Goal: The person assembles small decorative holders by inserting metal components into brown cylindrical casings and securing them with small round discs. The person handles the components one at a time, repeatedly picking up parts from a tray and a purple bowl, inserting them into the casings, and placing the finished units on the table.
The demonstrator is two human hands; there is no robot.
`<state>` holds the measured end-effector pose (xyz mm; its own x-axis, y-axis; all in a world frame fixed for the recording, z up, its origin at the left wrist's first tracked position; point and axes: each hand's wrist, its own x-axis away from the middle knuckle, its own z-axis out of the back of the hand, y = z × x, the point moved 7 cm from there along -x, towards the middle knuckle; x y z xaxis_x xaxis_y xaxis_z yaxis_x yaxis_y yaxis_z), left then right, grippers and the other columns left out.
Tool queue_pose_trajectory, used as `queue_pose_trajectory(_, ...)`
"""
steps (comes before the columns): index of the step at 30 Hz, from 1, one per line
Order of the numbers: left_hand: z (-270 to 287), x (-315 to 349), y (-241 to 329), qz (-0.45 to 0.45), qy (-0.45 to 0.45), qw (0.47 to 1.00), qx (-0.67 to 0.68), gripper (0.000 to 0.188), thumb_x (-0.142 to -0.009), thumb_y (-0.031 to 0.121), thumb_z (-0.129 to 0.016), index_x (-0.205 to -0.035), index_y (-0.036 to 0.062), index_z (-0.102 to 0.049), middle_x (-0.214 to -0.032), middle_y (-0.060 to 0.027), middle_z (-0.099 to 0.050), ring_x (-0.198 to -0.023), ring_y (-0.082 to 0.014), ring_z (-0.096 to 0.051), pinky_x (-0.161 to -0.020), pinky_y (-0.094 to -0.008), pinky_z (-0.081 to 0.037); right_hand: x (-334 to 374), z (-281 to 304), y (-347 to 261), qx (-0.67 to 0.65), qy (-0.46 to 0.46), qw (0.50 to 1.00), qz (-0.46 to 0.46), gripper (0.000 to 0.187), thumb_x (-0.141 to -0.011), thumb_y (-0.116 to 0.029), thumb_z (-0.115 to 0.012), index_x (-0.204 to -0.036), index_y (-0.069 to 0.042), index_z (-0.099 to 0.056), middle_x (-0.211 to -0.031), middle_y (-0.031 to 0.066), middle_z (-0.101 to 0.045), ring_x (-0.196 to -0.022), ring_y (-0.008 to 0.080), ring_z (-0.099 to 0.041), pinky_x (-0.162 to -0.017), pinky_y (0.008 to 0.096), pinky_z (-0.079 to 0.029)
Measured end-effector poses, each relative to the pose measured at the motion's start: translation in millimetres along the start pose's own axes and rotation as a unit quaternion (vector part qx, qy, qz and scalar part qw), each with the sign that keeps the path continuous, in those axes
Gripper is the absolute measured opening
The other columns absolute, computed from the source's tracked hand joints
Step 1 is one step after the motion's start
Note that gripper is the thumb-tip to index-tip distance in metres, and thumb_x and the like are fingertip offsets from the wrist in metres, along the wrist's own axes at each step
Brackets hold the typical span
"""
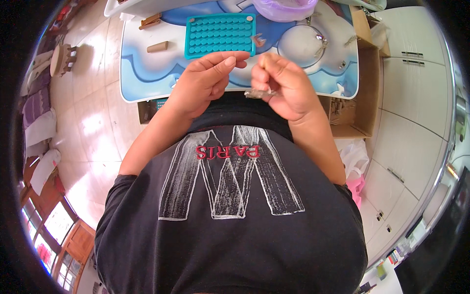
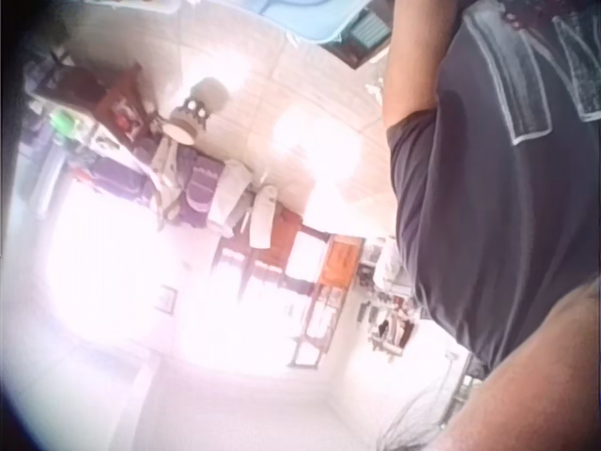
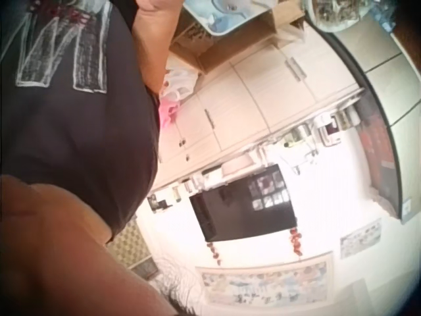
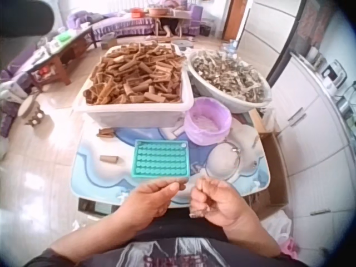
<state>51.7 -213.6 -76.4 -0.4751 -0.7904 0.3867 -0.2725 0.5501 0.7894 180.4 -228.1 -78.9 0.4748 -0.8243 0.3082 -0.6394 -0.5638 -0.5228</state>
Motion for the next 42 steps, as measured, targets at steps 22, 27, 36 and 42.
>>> queue_pose_trajectory(22,19,9,1,-0.015,0.071,0.997,0.002,0.020,-0.092,0.022,-0.056,-0.090,0.0031,-0.060,-0.055,0.0077,-0.040,-0.045,-0.0007,-0.030,-0.040,-0.0180,-0.022,3,-54,-20,0.601,0.121,0.696,0.374,0.011,-0.078,-0.003,-0.067,-0.084,0.000,-0.058,-0.077,0.0079,-0.061,-0.067,0.0162,-0.059,-0.061,0.0268,-0.047)
queue_pose_trajectory(27,17,10,2,-0.012,0.085,0.996,0.008,0.020,-0.091,0.023,-0.056,-0.092,0.0031,-0.061,-0.055,0.0078,-0.040,-0.043,-0.0008,-0.028,-0.038,-0.0186,-0.021,3,-56,-20,0.621,0.125,0.670,0.387,0.010,-0.078,-0.002,-0.067,-0.080,-0.001,-0.057,-0.074,0.0082,-0.060,-0.065,0.0179,-0.059,-0.059,0.0275,-0.046)
queue_pose_trajectory(36,13,9,1,-0.009,0.074,0.995,0.063,0.023,-0.092,0.024,-0.055,-0.090,0.0021,-0.060,-0.052,0.0076,-0.038,-0.041,-0.0014,-0.027,-0.037,-0.0185,-0.021,5,-55,-21,0.618,0.116,0.664,0.405,0.009,-0.079,-0.005,-0.067,-0.080,-0.001,-0.059,-0.074,0.0078,-0.062,-0.063,0.0162,-0.059,-0.058,0.0259,-0.046)
queue_pose_trajectory(42,12,10,1,0.004,0.046,0.997,0.054,0.026,-0.092,0.026,-0.054,-0.087,0.0010,-0.059,-0.051,0.0072,-0.037,-0.041,-0.0014,-0.026,-0.037,-0.0186,-0.020,-3,-37,-23,0.514,0.134,0.770,0.354,0.008,-0.082,-0.006,-0.064,-0.085,0.001,-0.061,-0.076,0.0077,-0.063,-0.064,0.0130,-0.058,-0.060,0.0238,-0.046)
